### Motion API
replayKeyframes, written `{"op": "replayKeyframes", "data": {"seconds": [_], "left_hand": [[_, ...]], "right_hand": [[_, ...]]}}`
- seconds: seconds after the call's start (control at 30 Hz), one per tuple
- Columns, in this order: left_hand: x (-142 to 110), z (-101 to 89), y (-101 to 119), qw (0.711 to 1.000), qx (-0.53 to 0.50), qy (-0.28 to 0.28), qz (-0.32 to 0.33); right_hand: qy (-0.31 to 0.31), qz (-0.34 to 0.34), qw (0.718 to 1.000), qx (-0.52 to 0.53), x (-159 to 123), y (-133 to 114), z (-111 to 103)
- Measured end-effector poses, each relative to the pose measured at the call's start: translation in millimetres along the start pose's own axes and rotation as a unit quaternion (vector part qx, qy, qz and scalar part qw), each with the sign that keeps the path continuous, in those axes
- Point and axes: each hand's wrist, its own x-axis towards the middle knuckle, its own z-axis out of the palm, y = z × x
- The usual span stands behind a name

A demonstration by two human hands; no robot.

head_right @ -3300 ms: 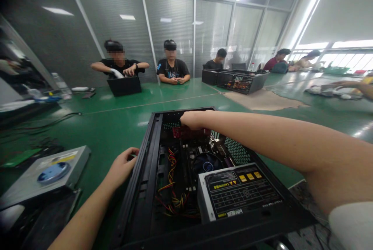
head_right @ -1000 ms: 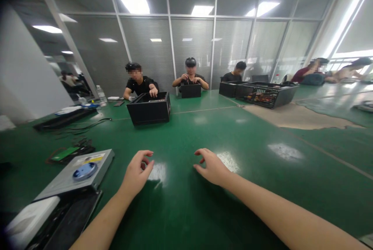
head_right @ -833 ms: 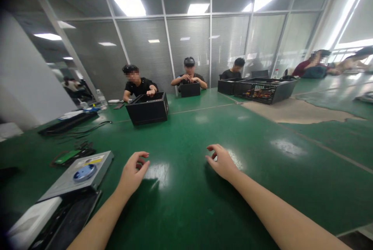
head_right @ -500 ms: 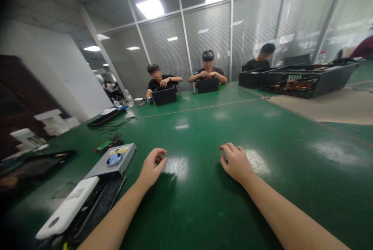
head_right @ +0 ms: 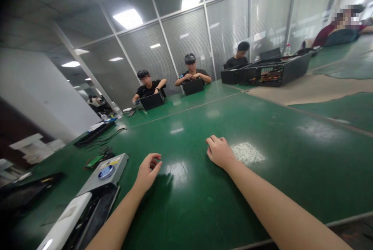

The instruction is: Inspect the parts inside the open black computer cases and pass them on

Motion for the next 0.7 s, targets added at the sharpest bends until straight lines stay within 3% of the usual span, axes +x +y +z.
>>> {"op": "replayKeyframes", "data": {"seconds": [0.13,0.23,0.43,0.53,0.7], "left_hand": [[10,9.8,-5,0.999,0.049,0.008,-0.019],[20,14.7,-9,0.995,0.094,-0.029,-0.031],[24,8.7,-17,0.993,0.082,-0.029,-0.077],[21,-1.2,-18,0.995,0.067,-0.022,-0.067],[17,-14.8,-14,0.989,0.108,-0.026,-0.098]], "right_hand": [[-0.001,0.001,1.000,-0.002,1,-3,0],[-0.001,0.001,1.000,-0.009,2,-6,-1],[0.004,-0.001,1.000,0.018,0,-10,0],[0.032,0.050,0.989,0.135,2,-3,-3],[0.085,0.187,0.935,0.289,10,33,-17]]}}
